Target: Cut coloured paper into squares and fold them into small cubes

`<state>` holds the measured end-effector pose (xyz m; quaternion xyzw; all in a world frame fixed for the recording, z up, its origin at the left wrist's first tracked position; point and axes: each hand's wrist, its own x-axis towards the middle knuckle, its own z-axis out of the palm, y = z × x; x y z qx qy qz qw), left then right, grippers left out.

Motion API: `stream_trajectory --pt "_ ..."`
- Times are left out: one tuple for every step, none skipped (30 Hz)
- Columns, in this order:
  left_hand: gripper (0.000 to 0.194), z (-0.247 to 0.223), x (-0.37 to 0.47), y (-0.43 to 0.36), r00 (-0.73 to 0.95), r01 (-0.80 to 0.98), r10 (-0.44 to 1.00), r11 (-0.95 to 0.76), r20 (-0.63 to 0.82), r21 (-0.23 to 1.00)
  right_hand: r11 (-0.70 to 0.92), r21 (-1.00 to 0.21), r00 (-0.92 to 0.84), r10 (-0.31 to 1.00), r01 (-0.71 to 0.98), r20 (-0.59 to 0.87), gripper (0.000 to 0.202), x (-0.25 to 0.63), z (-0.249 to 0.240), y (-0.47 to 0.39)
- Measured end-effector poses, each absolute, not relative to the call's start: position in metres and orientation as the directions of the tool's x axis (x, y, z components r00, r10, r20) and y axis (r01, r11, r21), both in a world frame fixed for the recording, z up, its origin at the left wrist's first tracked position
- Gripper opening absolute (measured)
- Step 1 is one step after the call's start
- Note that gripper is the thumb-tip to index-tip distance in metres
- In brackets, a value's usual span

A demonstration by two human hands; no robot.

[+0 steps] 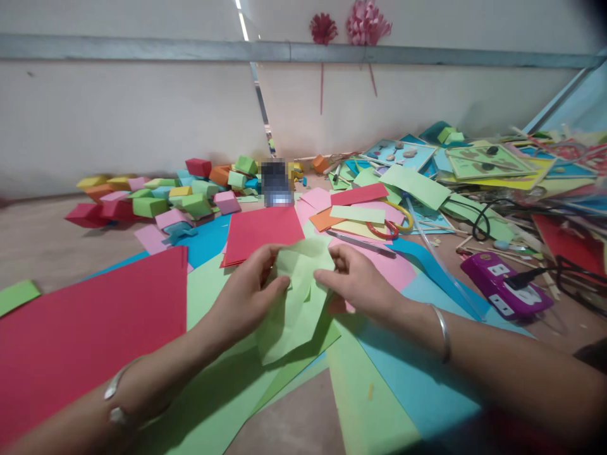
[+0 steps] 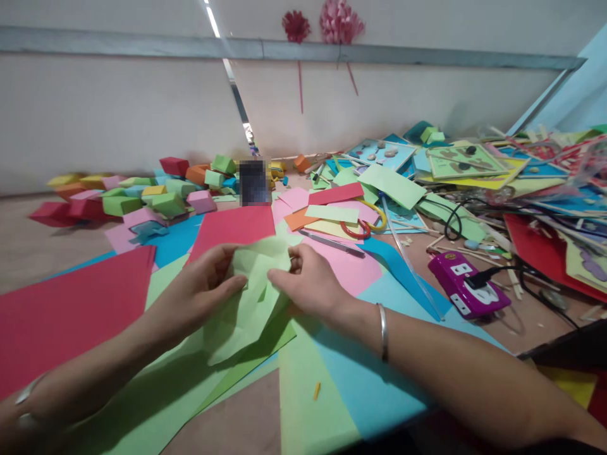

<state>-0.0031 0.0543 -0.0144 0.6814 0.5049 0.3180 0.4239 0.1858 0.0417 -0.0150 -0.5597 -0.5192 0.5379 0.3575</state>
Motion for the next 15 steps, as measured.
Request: stream_trajectory --pt "0.041 -0.014 -0.005 0.055 0.319 0.476 0.947 -0.189 0.032 0.859 -0.165 -0.960 -0.108 0.975 0.227 -0.193 0.034 0.189 -0.017 0.046" --pt "0.042 -0.015 -0.006 0.057 0.340 0.527 0.939 -0.240 0.057 0.815 -0.121 -0.954 -0.111 0.982 0.274 -0.156 0.041 0.192 -0.018 0.050" --pt "0.044 -0.016 -0.007 0.058 0.352 0.572 0.933 -0.282 0.080 0.770 -0.076 -0.935 -0.122 0.985 0.347 -0.126 0.048 0.195 -0.019 0.052" --pt "0.047 -0.017 -0.009 0.061 0.352 0.614 0.930 -0.314 0.105 0.724 -0.027 -0.899 -0.144 0.985 0.438 -0.099 0.051 0.197 -0.020 0.054" --pt "0.049 -0.019 -0.010 0.064 0.345 0.654 0.930 -0.337 0.130 0.677 0.026 -0.844 -0.167 0.983 0.535 -0.076 0.051 0.198 -0.021 0.055" --pt "0.052 -0.021 -0.011 0.067 0.335 0.690 0.930 -0.352 0.152 0.633 0.087 -0.772 -0.193 0.980 0.630 -0.047 0.048 0.200 -0.022 0.055" --pt "0.054 -0.023 -0.012 0.070 0.326 0.719 0.930 -0.360 0.169 0.595 0.157 -0.686 -0.221 0.975 0.711 -0.005 0.042 0.200 -0.022 0.054" --pt "0.055 -0.025 -0.013 0.072 0.319 0.739 0.929 -0.367 0.185 0.565 0.235 -0.596 -0.254 0.966 0.768 0.054 0.036 0.200 -0.023 0.054" --pt "0.053 -0.027 -0.014 0.074 0.317 0.748 0.927 -0.375 0.202 0.547 0.310 -0.509 -0.286 0.950 0.803 0.126 0.032 0.200 -0.023 0.053" --pt "0.051 -0.028 -0.014 0.075 0.320 0.746 0.922 -0.387 0.218 0.541 0.375 -0.436 -0.319 0.927 0.818 0.199 0.030 0.200 -0.024 0.053" --pt "0.048 -0.029 -0.013 0.075 0.333 0.732 0.914 -0.406 0.233 0.546 0.429 -0.386 -0.347 0.900 0.817 0.264 0.032 0.200 -0.025 0.053" --pt "0.045 -0.030 -0.012 0.074 0.346 0.712 0.903 -0.428 0.252 0.557 0.474 -0.360 -0.373 0.872 0.804 0.317 0.035 0.200 -0.027 0.054" --pt "0.043 -0.031 -0.011 0.072 0.361 0.691 0.892 -0.452 0.273 0.564 0.514 -0.351 -0.395 0.846 0.783 0.357 0.038 0.200 -0.028 0.056" --pt "0.040 -0.032 -0.010 0.070 0.373 0.675 0.879 -0.476 0.296 0.564 0.549 -0.349 -0.418 0.823 0.759 0.386 0.042 0.200 -0.029 0.057" --pt "0.037 -0.033 -0.008 0.068 0.379 0.669 0.867 -0.498 0.323 0.552 0.581 -0.347 -0.441 0.801 0.736 0.404 0.044 0.200 -0.031 0.059"
